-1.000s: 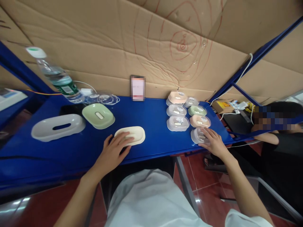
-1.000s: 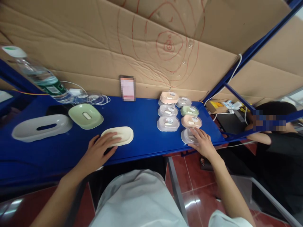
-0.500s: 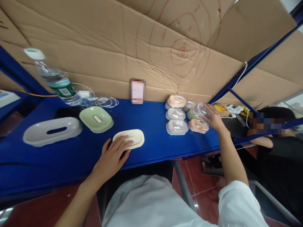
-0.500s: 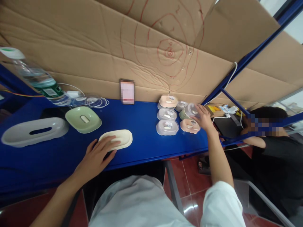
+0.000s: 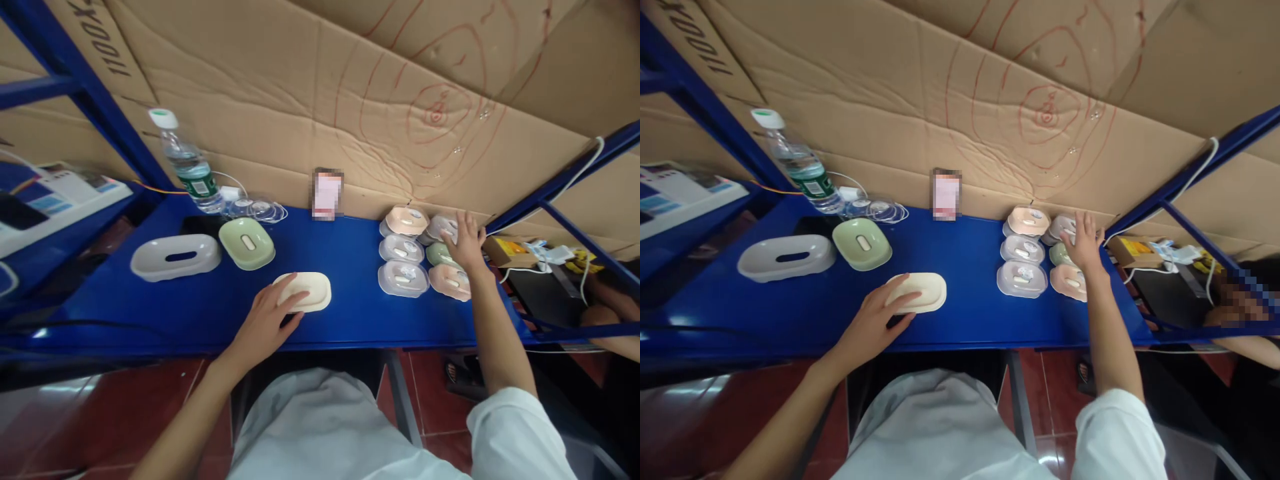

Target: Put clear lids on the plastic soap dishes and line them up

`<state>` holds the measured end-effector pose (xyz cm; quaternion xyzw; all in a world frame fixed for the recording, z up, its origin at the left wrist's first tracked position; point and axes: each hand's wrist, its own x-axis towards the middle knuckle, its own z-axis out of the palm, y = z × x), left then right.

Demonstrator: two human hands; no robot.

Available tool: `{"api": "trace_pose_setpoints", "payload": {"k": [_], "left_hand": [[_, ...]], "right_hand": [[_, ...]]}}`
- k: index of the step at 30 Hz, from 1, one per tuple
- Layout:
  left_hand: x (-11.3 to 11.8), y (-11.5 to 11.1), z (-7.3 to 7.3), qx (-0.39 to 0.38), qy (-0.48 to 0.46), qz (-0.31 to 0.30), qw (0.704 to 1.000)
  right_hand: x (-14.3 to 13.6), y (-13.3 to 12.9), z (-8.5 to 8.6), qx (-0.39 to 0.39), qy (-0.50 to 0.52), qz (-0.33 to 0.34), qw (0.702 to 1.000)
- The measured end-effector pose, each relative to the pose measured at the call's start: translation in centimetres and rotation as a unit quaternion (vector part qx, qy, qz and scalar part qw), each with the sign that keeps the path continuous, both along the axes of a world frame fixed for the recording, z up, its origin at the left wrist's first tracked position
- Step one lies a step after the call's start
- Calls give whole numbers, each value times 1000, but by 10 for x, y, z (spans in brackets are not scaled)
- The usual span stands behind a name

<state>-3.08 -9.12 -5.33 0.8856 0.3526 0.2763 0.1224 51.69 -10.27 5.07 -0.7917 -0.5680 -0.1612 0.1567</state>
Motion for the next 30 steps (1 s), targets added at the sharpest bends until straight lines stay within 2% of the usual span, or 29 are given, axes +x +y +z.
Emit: {"api": "trace_pose_setpoints", "payload": {"k": [2,4,6,8,9,11,13,16,18,21,24,30], "left_hand": [[5,2,3,1,-35,4,999],[8,10,10,9,-38,-14,999],[9,26,24,20,-20,-26,999],[9,53,42,29,-9,12,999],[10,70,51,36,-5,56,998],[13,109,68,27,24,173,984],[19,149,78,-9,66,264,962],[26,197,79,-81,125,302,942],[28,215,75,-101,134,298,940],[26,222,73,-89,121,277,949],[26,213,72,-69,100,248,961],[47,184,60,-4,81,104,991]], "right_hand": [[-62,-12,1,88,1,68,994],[-139,-25,-7,94,33,199,975],[-211,-33,-24,-10,24,351,936],[-261,-30,-44,-86,2,430,899],[-276,-25,-53,-108,2,447,888],[-286,-9,-66,-129,11,453,882],[-282,7,-74,-128,31,437,890],[-270,17,-81,-117,68,420,897],[-265,14,-83,-118,91,424,893],[-265,8,-84,-120,116,432,886],[-267,8,-84,-121,132,435,882],[-270,9,-81,-126,136,433,882]]}}
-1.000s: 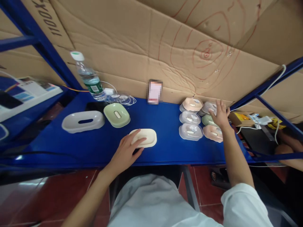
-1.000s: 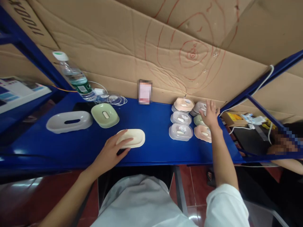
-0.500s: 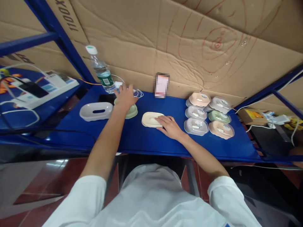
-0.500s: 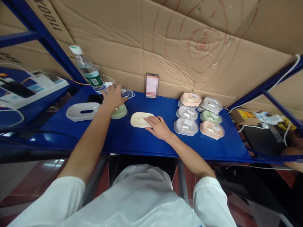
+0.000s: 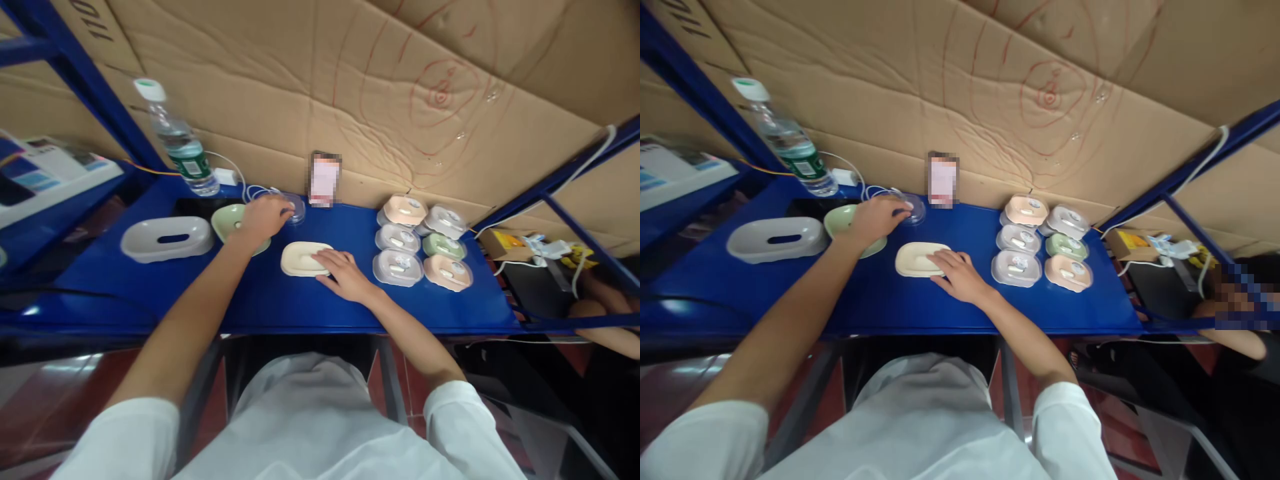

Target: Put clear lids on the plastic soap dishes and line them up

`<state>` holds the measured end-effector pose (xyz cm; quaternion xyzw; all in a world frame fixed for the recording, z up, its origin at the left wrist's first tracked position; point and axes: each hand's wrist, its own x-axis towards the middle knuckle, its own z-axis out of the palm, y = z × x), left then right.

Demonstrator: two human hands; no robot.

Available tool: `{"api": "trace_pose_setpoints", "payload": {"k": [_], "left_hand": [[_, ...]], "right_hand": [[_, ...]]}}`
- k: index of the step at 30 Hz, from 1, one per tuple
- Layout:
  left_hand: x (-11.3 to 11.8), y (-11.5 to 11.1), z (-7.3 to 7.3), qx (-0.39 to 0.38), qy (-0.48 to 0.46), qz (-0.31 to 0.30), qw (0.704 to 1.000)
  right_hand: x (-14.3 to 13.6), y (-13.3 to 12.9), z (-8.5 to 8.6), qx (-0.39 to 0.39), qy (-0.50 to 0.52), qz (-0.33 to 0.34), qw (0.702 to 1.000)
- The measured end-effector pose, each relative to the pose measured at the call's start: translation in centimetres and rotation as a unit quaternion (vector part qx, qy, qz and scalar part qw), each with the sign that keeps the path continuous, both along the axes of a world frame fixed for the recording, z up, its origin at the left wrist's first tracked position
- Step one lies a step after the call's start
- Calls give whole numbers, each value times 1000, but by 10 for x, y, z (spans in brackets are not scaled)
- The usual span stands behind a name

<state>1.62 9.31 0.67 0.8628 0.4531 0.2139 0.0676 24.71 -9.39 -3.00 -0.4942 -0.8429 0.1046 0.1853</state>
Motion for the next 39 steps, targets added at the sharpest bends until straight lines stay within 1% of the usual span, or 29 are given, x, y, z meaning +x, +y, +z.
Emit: {"api": "trace_pose_setpoints", "payload": {"k": [2,4,7,10,11,13,15,17,18,21,23,26,28,31,34,37,39], "left_hand": [[-3,-3,-1,3,5,-31,999],[-19,-4,0,14,-1,-36,999],[-68,-13,1,19,11,-48,999],[-117,-30,-4,4,54,-78,996],[-128,-36,-8,-6,67,-79,995],[-139,-42,-14,-28,77,-82,993],[-138,-41,-17,-41,65,-103,992],[-128,-39,-15,-38,45,-125,990],[-122,-38,-12,-29,36,-126,991],[-103,-40,-4,15,14,-87,996],[-93,-45,-1,35,-10,-58,998],[-80,-52,-3,47,-44,-33,997],[-73,-53,-8,39,-58,-45,997],[-67,-52,-16,11,-52,-77,996],[-66,-51,-19,-3,-22,-59,998],[-65,-56,-13,7,-14,-20,1000],[-60,-66,-7,34,-17,5,999]], "right_hand": [[1,0,0,2,1,5,1000],[4,0,-1,3,3,8,1000],[7,0,-3,4,6,8,1000],[7,0,-6,7,8,13,1000],[7,0,-6,6,9,14,1000],[7,0,-6,5,11,14,1000],[7,0,-5,4,16,13,1000],[7,-1,-5,5,22,12,1000],[7,-1,-6,4,25,13,1000],[9,1,-9,-1,37,17,999],[10,2,-11,-4,51,16,999],[11,3,-13,-3,65,16,998],[11,3,-13,2,62,21,998],[9,3,-11,6,50,28,998],[9,3,-11,5,39,28,999],[8,2,-12,9,36,27,999],[8,2,-12,10,42,29,999]]}}
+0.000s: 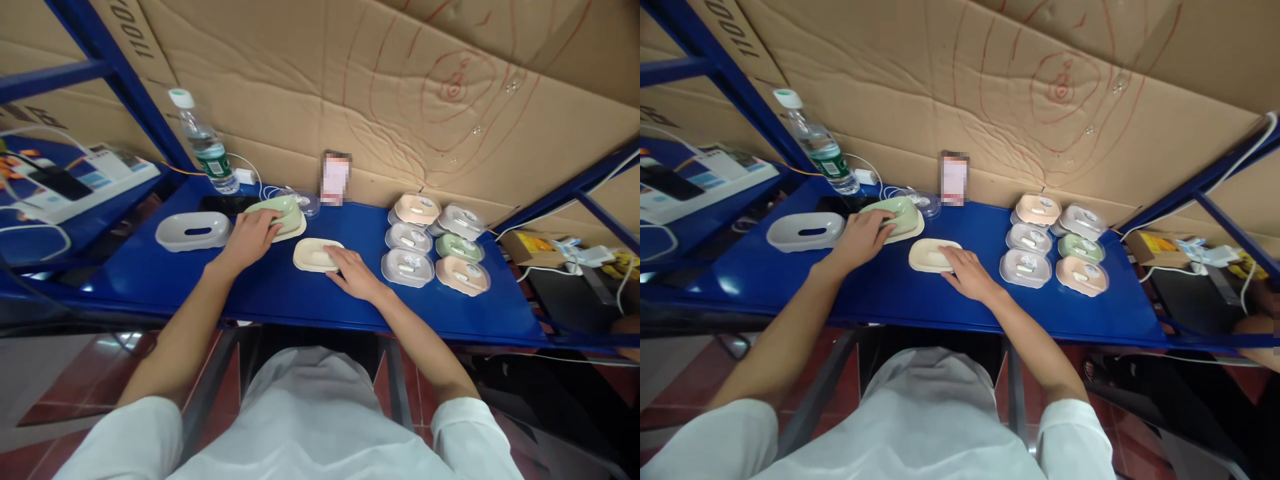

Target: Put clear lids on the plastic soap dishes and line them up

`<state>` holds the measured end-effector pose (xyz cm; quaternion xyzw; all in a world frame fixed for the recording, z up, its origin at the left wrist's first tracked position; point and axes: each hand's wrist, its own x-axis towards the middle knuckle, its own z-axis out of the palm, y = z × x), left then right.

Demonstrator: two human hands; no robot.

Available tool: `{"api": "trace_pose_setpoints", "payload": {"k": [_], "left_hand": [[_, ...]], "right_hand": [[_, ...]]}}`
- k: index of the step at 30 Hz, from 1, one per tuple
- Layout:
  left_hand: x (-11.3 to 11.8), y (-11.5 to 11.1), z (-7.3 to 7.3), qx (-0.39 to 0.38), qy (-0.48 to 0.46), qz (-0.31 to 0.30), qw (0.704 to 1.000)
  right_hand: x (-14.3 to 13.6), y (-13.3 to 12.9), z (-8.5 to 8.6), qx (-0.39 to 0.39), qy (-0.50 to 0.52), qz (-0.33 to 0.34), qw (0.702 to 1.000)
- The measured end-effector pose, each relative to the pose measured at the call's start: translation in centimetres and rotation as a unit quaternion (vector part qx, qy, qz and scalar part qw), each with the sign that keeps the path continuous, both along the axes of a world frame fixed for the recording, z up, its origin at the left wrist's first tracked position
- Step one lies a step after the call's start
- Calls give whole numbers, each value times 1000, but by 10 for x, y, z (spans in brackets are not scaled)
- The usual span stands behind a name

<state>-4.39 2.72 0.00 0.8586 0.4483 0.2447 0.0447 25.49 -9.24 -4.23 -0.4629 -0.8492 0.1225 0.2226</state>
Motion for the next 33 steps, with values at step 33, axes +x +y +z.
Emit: {"api": "trace_pose_setpoints", "payload": {"k": [33], "left_hand": [[38,51,16,-27,12,-58,998]], "right_hand": [[14,0,13,56,-22,-42,997]]}}
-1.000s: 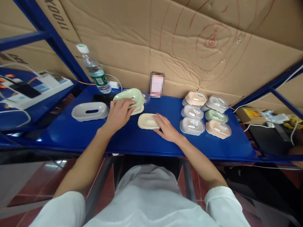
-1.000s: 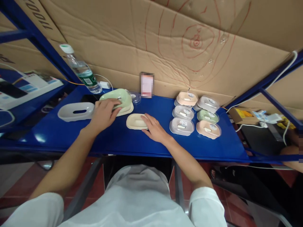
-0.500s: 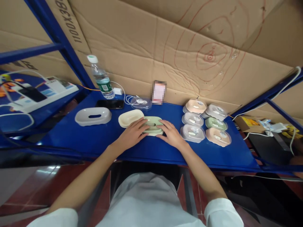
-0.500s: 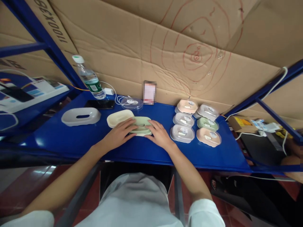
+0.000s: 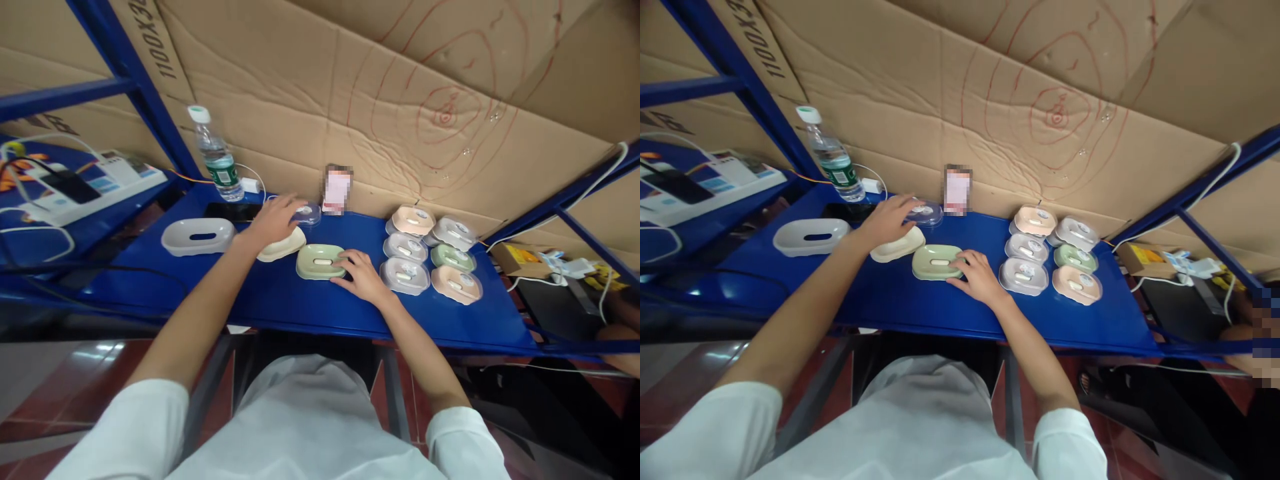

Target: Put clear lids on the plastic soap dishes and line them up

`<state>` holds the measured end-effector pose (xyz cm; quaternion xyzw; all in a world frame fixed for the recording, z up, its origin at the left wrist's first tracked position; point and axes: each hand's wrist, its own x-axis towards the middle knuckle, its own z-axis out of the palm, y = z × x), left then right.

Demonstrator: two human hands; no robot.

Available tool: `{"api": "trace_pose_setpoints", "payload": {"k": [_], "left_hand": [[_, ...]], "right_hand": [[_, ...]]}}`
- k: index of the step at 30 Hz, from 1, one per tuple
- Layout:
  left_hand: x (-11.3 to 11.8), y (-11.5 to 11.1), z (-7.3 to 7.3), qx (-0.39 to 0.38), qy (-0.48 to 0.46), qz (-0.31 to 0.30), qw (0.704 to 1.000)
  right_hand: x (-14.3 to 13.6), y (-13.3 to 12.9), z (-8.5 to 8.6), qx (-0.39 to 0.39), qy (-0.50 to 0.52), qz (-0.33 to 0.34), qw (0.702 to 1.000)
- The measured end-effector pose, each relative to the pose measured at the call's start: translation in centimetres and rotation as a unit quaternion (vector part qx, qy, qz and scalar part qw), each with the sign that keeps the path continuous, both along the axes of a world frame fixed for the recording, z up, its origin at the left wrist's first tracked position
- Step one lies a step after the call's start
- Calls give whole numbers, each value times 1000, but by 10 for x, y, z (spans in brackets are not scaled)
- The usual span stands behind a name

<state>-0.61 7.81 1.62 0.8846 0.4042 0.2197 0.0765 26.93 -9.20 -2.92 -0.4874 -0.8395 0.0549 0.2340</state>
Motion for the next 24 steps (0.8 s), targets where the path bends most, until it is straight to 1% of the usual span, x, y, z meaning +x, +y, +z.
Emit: {"api": "trace_pose_setpoints", "payload": {"k": [1,3,5,8,11,15,18,21,24], "left_hand": [[2,16,0,-20,16,26,999],[5,38,-6,-58,26,46,997],[7,47,-15,-73,14,46,996],[5,43,-26,-58,-18,59,996],[-2,32,-26,-34,-48,64,996],[-10,18,-25,-21,-50,32,998],[-13,11,-33,-27,-36,16,999],[-13,9,-41,-30,-56,51,997],[-14,11,-43,-20,-108,88,990]], "right_hand": [[0,0,0,-1,2,0,1000],[1,-1,-2,-10,9,0,1000],[1,0,-4,-29,24,6,999],[1,3,-8,-52,45,26,997],[2,6,-11,-44,40,43,997],[1,8,-10,-28,31,47,998],[1,8,-9,-26,33,47,998],[1,8,-10,-26,35,47,998],[1,7,-9,-24,35,42,998]]}}
